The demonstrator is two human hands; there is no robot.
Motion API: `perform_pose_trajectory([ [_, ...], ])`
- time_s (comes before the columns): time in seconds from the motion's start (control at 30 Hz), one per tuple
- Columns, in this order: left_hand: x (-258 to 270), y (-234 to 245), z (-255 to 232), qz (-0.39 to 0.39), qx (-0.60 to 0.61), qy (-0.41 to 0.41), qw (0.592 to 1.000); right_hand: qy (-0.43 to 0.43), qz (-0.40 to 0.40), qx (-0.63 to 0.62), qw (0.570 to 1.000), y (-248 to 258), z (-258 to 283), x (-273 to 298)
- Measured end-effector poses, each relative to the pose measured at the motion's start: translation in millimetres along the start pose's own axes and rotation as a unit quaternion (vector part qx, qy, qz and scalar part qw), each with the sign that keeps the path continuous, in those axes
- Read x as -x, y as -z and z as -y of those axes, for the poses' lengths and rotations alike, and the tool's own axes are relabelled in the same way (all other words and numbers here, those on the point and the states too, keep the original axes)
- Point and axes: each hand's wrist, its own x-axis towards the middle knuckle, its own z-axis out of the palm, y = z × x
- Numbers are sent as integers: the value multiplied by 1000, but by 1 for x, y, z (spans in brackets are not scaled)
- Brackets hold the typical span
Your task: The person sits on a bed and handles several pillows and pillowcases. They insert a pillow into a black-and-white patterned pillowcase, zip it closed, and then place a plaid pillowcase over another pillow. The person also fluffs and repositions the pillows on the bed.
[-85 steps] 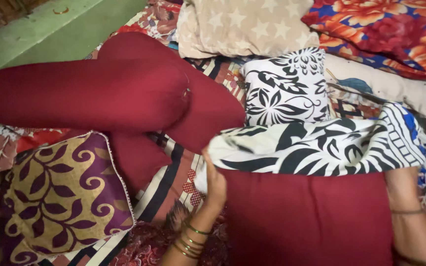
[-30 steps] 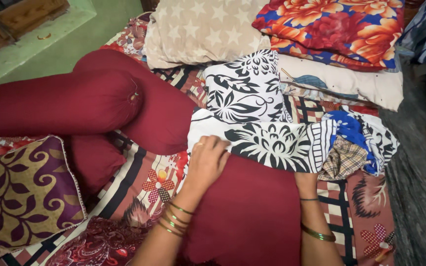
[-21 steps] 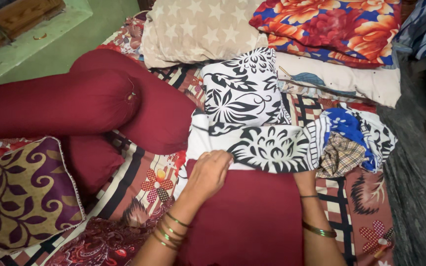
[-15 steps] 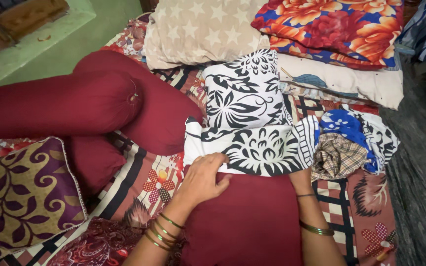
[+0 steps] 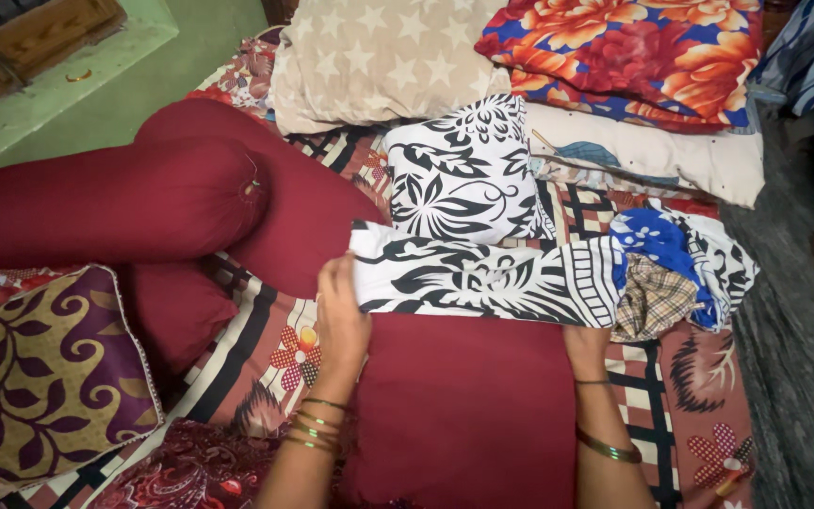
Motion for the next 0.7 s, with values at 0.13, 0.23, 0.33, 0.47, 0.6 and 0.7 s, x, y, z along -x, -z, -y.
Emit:
perform_pose_trajectory([
  [0.13,27,-34,30,38,168,182,968,-17,10,-60,998,1,12,0],
  [0.23,49,-51,51,103,200,237,945,27,-4,1,1000,1,17,-4],
  [0.33,61,-62,74,138,188,251,940,-53,5,-77,996,-1,17,-3],
  [0.47,77,-91,111,69,205,190,958,-32,3,-66,997,-3,9,0],
  [0.6,94,-143,157,64,334,271,901,-48,17,-23,998,-5,-2,-2],
  [0.7,112,-170,180,115,384,453,796,-41,39,-18,998,-6,-6,-5],
])
